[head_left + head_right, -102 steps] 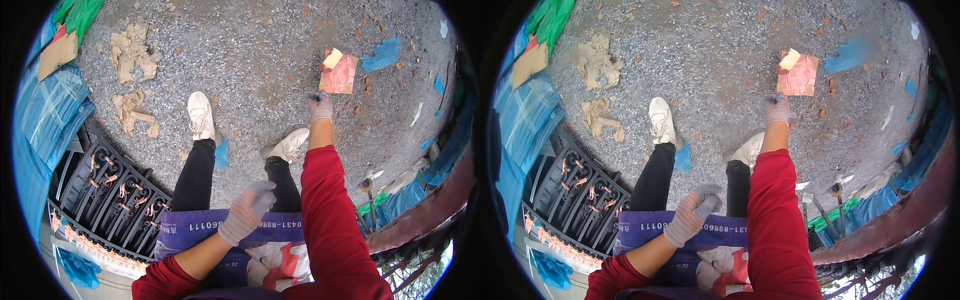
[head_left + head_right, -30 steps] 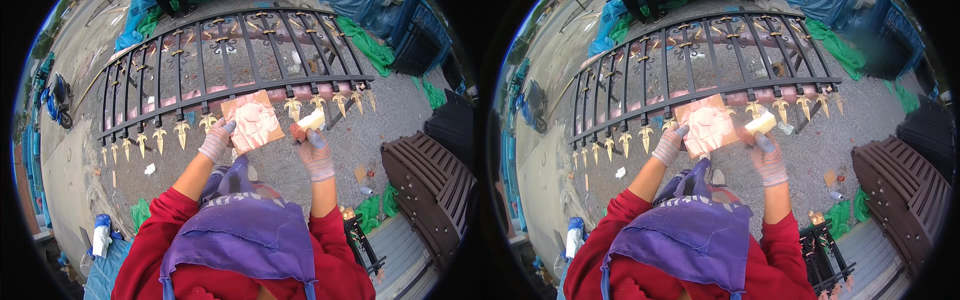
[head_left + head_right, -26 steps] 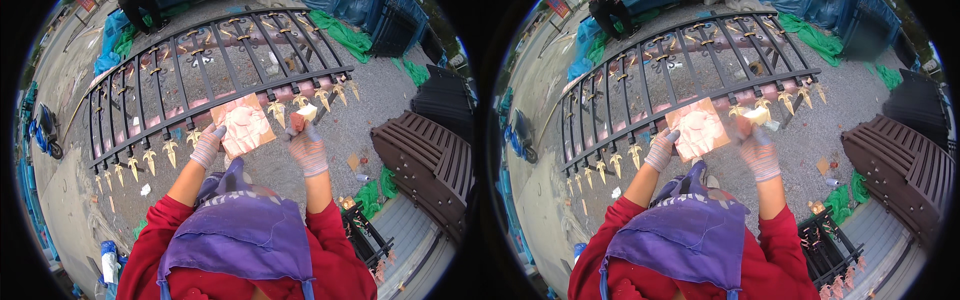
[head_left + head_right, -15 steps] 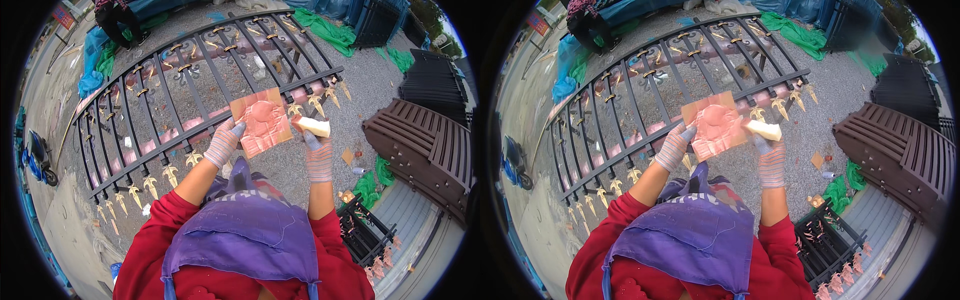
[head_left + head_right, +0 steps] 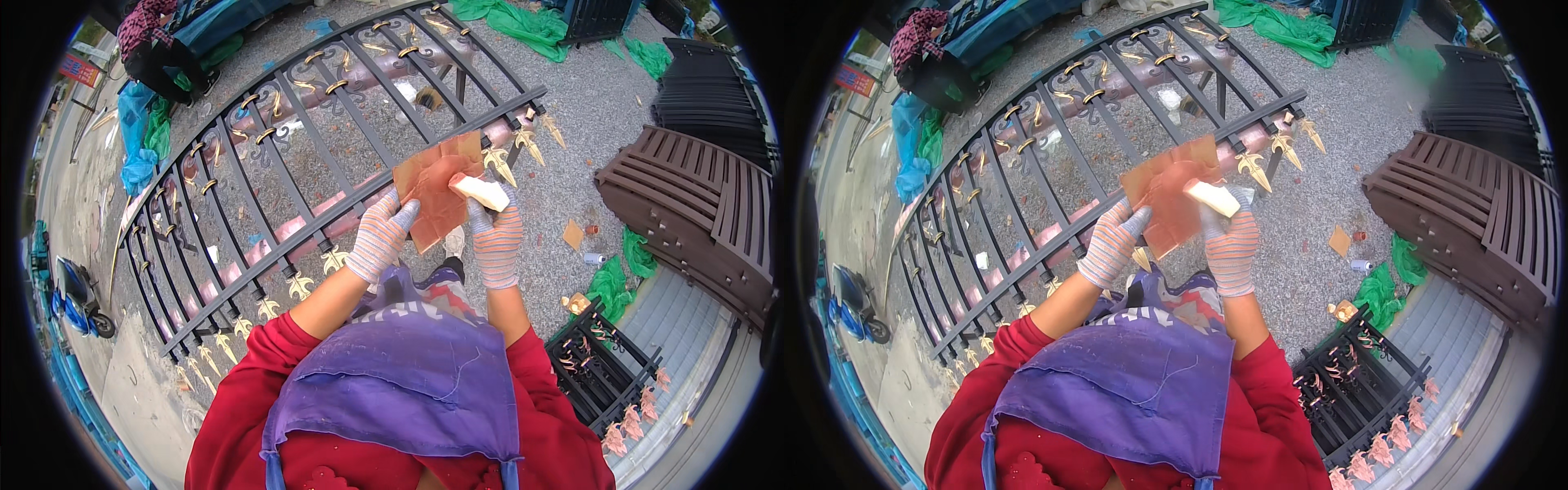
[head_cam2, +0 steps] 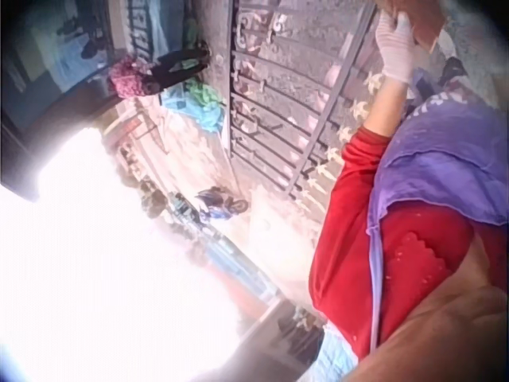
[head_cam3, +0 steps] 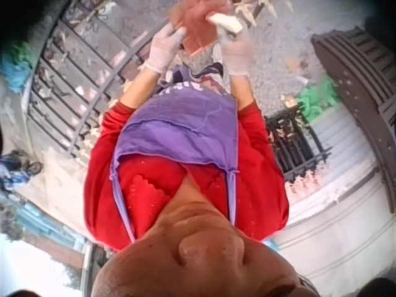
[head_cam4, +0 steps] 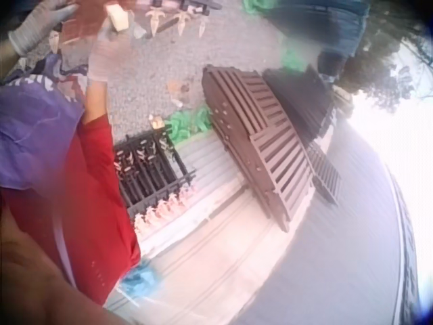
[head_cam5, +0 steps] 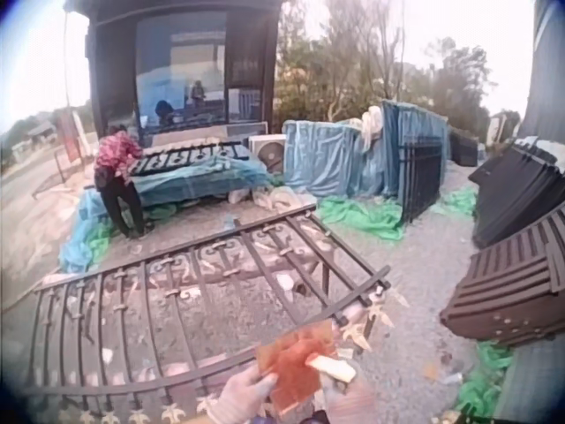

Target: The person paints decorative metal gate sections with a brush, applying a copper-colored finish to the ornamental details. The person moves along the gate, painting different sections and flipping the gate over to access the other side.

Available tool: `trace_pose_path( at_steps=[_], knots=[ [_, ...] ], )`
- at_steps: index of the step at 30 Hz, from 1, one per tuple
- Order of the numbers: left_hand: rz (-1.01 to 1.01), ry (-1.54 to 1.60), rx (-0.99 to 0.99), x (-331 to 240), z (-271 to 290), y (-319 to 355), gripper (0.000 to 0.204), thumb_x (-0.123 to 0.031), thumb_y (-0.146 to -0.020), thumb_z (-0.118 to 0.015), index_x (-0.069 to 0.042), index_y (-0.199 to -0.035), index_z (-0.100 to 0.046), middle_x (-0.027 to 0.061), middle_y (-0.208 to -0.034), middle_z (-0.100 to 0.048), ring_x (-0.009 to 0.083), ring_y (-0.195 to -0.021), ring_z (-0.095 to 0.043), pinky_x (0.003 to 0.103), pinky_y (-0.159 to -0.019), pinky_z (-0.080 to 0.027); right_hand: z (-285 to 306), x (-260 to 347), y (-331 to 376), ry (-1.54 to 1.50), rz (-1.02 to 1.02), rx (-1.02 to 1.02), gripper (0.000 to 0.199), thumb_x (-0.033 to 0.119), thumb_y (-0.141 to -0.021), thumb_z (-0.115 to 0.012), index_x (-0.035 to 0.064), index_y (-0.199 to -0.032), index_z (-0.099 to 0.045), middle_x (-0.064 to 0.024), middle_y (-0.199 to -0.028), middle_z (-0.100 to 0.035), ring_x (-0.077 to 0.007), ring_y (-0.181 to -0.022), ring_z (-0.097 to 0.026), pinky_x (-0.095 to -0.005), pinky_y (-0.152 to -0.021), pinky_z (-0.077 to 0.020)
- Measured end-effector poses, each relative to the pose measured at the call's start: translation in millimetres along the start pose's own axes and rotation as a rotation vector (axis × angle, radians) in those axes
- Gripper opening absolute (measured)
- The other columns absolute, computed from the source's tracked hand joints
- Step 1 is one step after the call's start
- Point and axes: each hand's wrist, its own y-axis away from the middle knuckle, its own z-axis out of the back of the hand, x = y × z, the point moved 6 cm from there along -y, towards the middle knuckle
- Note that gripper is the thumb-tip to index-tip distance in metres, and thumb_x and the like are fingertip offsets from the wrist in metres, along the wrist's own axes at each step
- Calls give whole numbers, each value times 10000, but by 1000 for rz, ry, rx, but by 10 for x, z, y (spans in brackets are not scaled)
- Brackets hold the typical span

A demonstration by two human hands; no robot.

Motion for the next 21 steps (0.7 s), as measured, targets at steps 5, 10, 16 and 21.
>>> trace_pose_path(
  at_steps=[5, 10, 16, 21],
  knots=[
    [-65, 5, -64, 4, -440, -494, 283, -124, -918, -552, -16, -1178, -579, 26, -1000, -638, 71, -883, -548, 249, -778, -465, 195, -492, -600, -113, -41, 76, 322, 163, -796, -701, -6, -1048, -592, -150, -883, -640, -298, -818, -644, -357, -722, -500],
    [74, -2, -170, 29, -966, -845, 252, -97, -915, -555, -4, -1147, -583, 19, -997, -632, 65, -879, -539, 237, -768, -456, 302, -752, -1207, -173, -50, 230, 265, 99, -838, -678, 8, -1070, -588, -119, -946, -675, -199, -876, -661, -311, -787, -511],
    [78, 45, -251, -15, -1282, -1113, 220, -108, -918, -552, -6, -1109, -592, 23, -972, -634, 68, -855, -543, 236, -753, -455, 417, -1357, -1538, 8, 34, 260, 274, 77, -759, -669, -12, -1008, -597, -135, -835, -625, -286, -777, -622, -353, -722, -493],
    [149, -33, -280, -30, -1360, -1203, 247, -127, -912, -556, -7, -1126, -587, 33, -980, -640, 84, -858, -553, 255, -755, -461, 328, -1261, -1586, -57, 92, 280, 228, 75, -813, -680, 22, -1024, -613, -134, -877, -661, -268, -801, -653, -345, -743, -508]
  ],
)
